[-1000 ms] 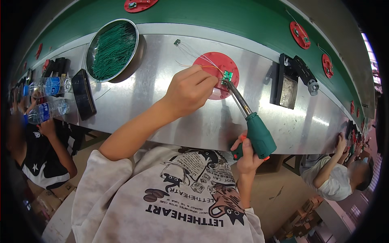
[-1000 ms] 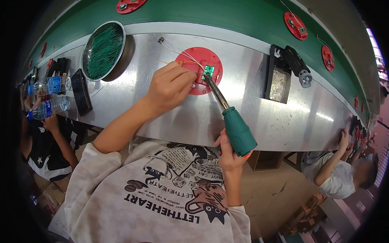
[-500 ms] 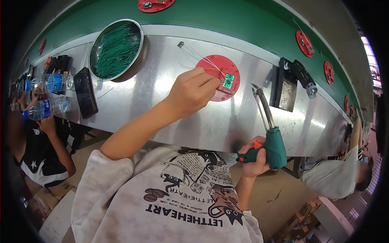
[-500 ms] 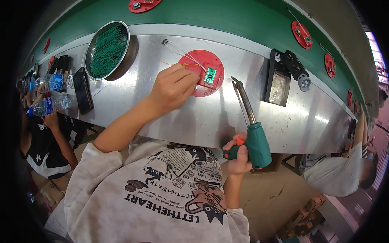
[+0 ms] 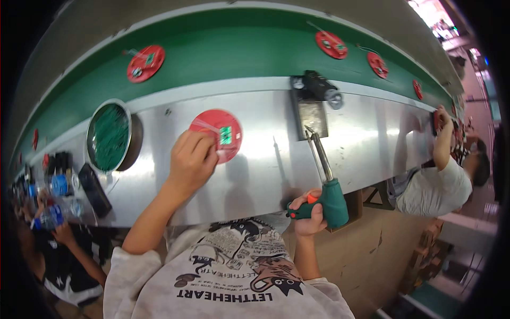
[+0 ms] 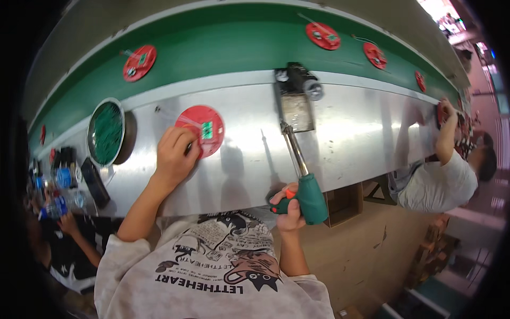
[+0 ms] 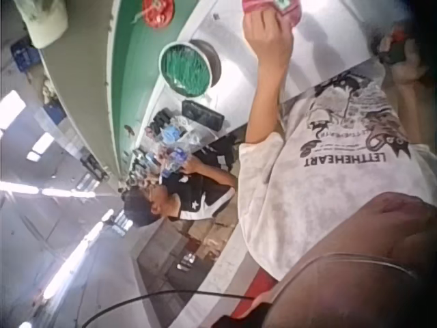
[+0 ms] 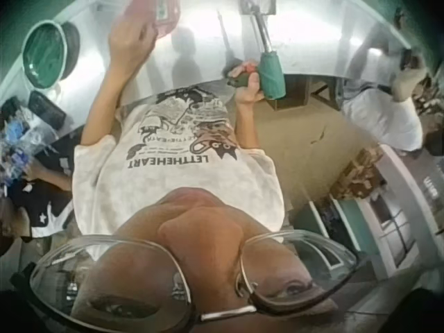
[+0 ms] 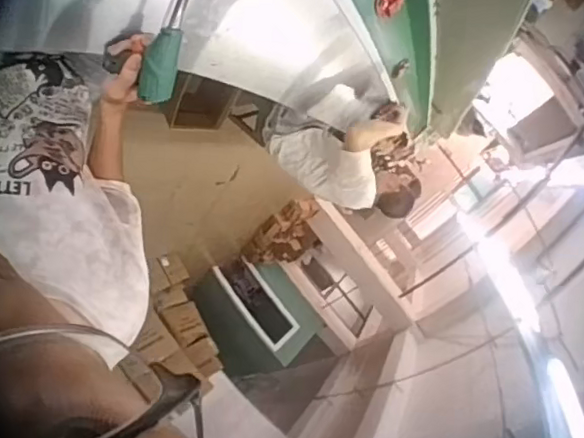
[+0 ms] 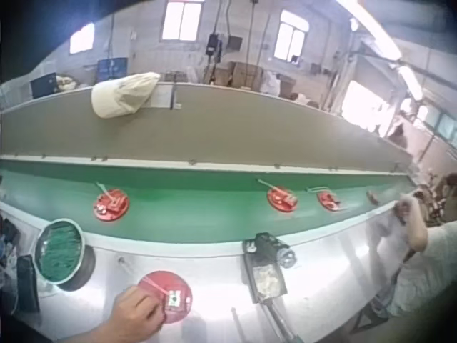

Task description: Soldering electronic components onto circuit boards on an assembly line.

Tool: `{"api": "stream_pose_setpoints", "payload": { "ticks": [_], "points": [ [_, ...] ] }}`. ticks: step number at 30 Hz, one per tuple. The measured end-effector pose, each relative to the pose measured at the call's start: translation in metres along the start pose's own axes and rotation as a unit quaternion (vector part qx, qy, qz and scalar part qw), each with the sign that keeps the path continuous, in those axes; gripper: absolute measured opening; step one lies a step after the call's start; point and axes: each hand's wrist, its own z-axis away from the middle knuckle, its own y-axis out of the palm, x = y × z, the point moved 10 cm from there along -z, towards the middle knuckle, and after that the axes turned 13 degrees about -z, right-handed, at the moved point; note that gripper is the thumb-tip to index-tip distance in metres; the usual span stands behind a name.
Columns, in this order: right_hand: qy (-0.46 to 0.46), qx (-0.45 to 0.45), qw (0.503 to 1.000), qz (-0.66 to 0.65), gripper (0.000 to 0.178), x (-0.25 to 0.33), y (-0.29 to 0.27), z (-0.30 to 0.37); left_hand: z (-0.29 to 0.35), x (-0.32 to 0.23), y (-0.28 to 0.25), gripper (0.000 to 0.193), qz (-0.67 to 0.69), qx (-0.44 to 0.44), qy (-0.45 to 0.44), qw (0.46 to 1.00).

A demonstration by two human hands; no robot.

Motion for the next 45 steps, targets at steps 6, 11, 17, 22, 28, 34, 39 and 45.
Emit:
{"api": "stream_pose_setpoints", "payload": {
  "ticks": [6, 11, 17, 22, 28, 34, 39, 45],
  "points": [
    [-0.117, -0.052, 0.992, -0.01, 0.045, 0.025, -0.055, -0.019, -0.038, -0.011, 0.014, 0.05, -0.065, 0.18, -0.007, 0.981],
    [-0.088, -0.132, 0.984, -0.086, 0.044, 0.025, -0.083, -0.057, -0.128, 0.035, 0.071, 0.048, -0.188, 0.141, 0.015, 0.972],
    [-0.09, -0.234, 0.959, -0.134, 0.044, 0.024, -0.093, -0.062, -0.313, -0.011, 0.198, 0.046, -0.202, 0.152, 0.068, 0.965],
    [-0.095, -0.251, 0.957, -0.111, 0.044, 0.025, -0.089, -0.06, -0.39, -0.123, 0.33, 0.062, -0.135, 0.175, 0.275, 0.936],
    [-0.07, -0.263, 0.954, -0.125, 0.043, 0.016, -0.091, -0.06, -0.386, -0.115, 0.387, 0.067, -0.18, 0.373, 0.202, 0.887],
    [-0.064, -0.253, 0.956, -0.13, 0.042, 0.026, -0.09, -0.063, -0.345, -0.038, 0.267, 0.051, -0.122, 0.347, 0.105, 0.924],
    [-0.076, -0.227, 0.962, -0.133, 0.04, 0.021, -0.092, -0.069, -0.227, 0.032, 0.133, 0.047, -0.254, 0.365, -0.167, 0.88],
    [-0.071, -0.253, 0.961, -0.09, 0.038, 0.03, -0.084, -0.063, -0.16, 0.004, 0.101, 0.061, -0.085, 0.25, -0.048, 0.963]
  ]
}}
